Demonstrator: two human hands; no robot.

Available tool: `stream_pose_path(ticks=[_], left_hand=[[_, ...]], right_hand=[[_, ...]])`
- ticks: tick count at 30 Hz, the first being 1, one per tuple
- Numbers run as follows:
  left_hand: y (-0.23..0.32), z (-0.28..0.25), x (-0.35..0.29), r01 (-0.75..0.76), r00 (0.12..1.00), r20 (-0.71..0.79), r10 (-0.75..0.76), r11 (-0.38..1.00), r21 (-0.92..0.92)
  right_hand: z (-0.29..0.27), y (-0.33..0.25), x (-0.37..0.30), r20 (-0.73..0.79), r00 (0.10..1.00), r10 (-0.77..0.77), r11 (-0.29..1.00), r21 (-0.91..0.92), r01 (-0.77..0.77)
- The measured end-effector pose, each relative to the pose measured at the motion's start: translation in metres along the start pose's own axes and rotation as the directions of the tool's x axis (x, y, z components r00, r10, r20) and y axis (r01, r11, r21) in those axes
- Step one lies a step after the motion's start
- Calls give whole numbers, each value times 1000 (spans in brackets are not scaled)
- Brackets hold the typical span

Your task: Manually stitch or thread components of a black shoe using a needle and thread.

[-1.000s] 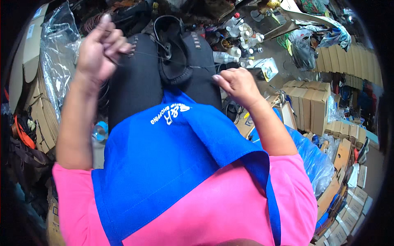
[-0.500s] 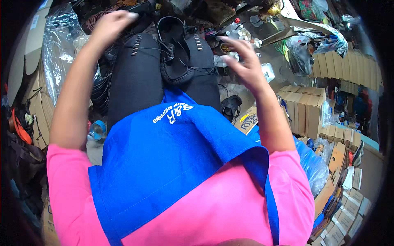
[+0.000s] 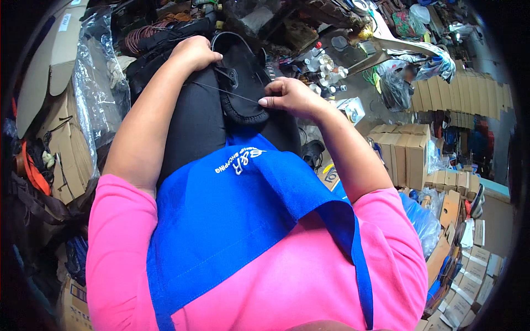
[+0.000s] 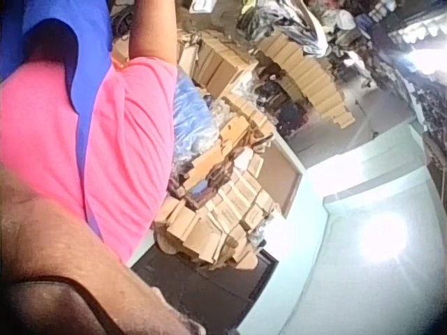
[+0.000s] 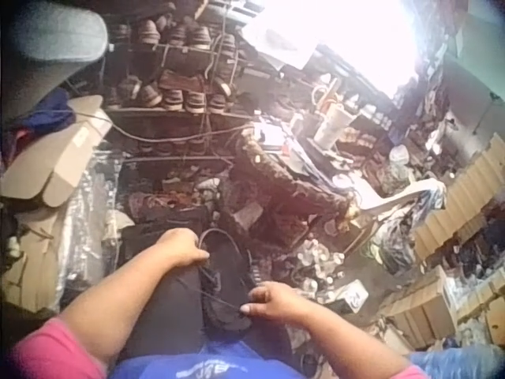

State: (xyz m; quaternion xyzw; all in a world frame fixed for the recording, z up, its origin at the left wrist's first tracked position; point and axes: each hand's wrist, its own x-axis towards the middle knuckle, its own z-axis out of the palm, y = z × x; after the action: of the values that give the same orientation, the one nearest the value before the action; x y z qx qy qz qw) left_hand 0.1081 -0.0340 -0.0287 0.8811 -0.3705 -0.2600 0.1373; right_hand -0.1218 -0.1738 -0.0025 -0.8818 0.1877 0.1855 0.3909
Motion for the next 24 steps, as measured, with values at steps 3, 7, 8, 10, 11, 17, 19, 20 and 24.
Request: stream_pose_path(ticks=[3, 7, 8, 10, 11, 17, 19, 20, 24], left_hand=[[-24, -2, -5, -90, 989, -124, 76, 990, -107], [-43, 1, -3, -150, 940, -335, 69, 963, -222], [-48, 5, 1, -200, 920, -381, 90, 945, -260], [-43, 5, -1, -224, 901, -417, 116, 949, -221], [-39, 5, -2, -244, 880, -454, 138, 952, -184], [-20, -7, 1, -138, 953, -270, 138, 990, 19], [-7, -2, -7, -133, 909, -387, 157, 987, 87], [-3, 0, -13, -261, 831, -474, 293, 956, 134], [14, 22, -45, -743, 627, -397, 670, 667, -47]], right_hand=[[13, -9, -3, -98, 992, 82, 996, 31, -79], [22, -9, -9, -222, 973, 65, 965, 262, -5], [19, -12, -9, -253, 967, 3, 978, 203, 50], [17, -14, -12, -243, 968, 71, 964, 267, -4], [18, -14, -13, -225, 965, 134, 944, 325, -55], [14, -18, -1, -286, 942, 175, 978, 158, -134], [14, -15, 3, -282, 947, 157, 986, 100, -134], [13, -14, 3, -301, 947, 111, 994, 17, -111], [9, -7, -2, -232, 968, 99, 995, 51, -90]])
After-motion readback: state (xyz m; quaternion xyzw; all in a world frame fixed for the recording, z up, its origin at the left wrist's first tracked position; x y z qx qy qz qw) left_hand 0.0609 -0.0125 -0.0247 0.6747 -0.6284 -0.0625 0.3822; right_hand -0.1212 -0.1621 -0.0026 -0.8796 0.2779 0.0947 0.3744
